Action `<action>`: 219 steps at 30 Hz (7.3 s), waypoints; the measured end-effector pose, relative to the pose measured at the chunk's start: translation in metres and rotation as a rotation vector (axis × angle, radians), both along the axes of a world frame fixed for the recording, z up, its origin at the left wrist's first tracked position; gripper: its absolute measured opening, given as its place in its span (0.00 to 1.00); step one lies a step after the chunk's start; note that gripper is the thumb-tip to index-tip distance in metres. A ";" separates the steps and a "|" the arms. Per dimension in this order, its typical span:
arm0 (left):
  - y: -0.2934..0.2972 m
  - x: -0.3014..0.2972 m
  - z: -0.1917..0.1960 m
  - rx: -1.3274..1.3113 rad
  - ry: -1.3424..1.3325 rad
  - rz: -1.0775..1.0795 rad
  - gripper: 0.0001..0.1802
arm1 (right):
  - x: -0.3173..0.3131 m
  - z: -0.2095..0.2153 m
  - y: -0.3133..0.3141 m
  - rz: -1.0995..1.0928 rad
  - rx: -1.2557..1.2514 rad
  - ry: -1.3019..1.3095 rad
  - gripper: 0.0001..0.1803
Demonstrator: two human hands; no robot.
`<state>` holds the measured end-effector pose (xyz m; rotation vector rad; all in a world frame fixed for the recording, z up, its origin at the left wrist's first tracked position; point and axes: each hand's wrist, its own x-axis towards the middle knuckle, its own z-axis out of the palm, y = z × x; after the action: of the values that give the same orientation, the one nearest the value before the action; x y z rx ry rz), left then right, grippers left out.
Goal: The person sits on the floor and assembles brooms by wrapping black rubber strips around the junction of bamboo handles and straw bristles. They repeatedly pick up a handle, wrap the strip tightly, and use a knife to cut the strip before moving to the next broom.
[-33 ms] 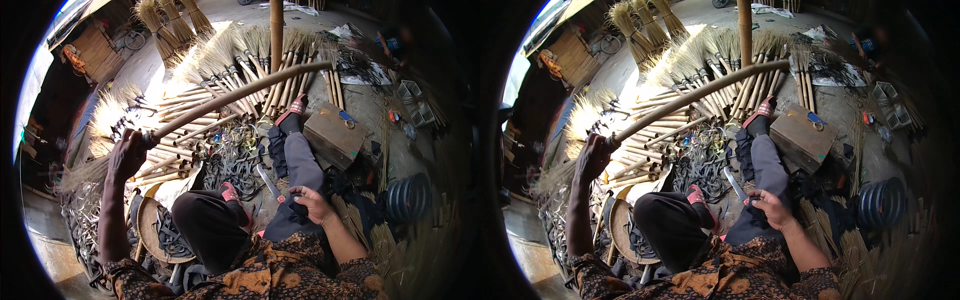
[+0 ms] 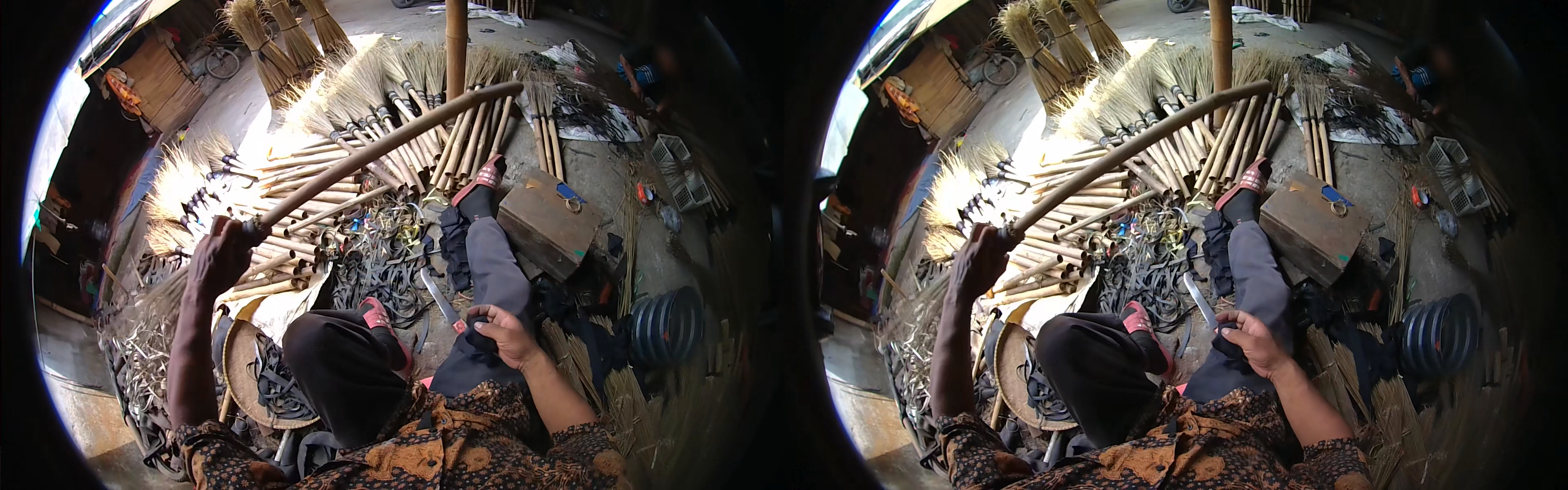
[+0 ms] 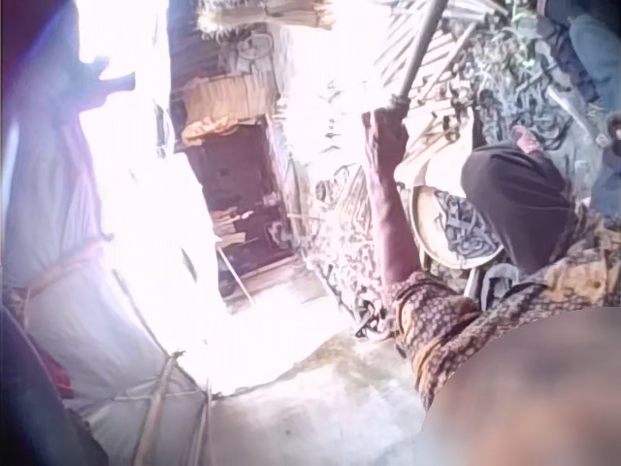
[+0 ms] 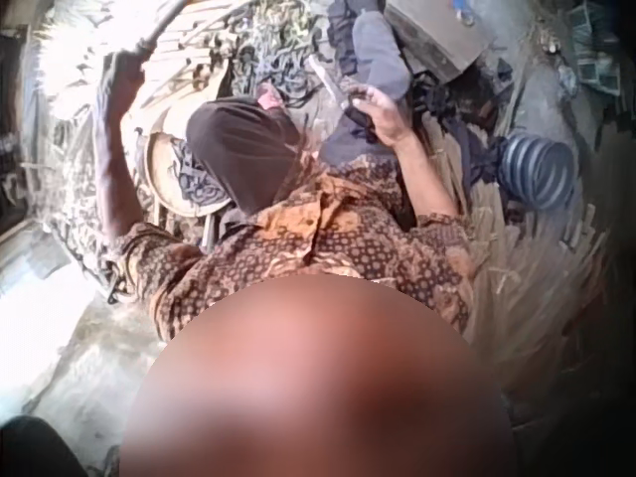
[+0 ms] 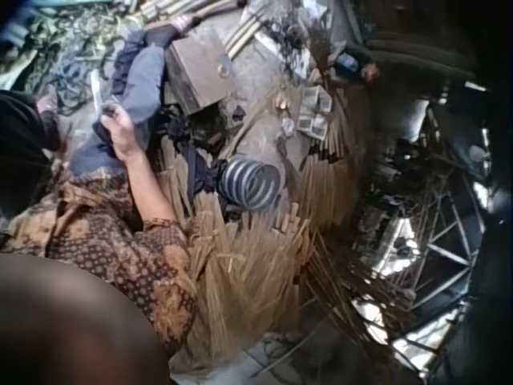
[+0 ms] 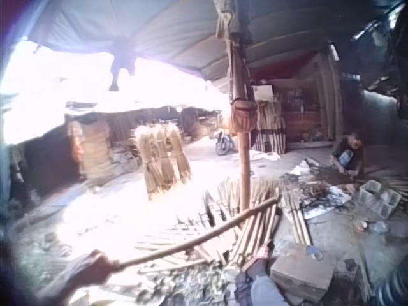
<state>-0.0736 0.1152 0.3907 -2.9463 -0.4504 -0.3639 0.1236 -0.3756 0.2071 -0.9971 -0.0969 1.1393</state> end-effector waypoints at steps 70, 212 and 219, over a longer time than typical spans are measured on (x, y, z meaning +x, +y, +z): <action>-0.129 0.023 -0.396 -1.066 0.083 0.410 0.24 | -0.010 -0.199 0.221 0.327 -0.631 -0.342 0.22; -0.083 0.045 -0.363 -1.435 0.246 0.227 0.27 | -0.013 -0.101 0.202 0.185 -0.546 0.077 0.13; -0.117 0.031 -0.407 -1.422 -0.126 0.247 0.24 | -0.028 -0.128 0.202 0.169 -0.666 0.065 0.14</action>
<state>-0.0424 -0.0021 -0.0163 -4.0534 -1.6403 -0.2241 0.0954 -0.1739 0.0794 -1.5573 0.2734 1.3941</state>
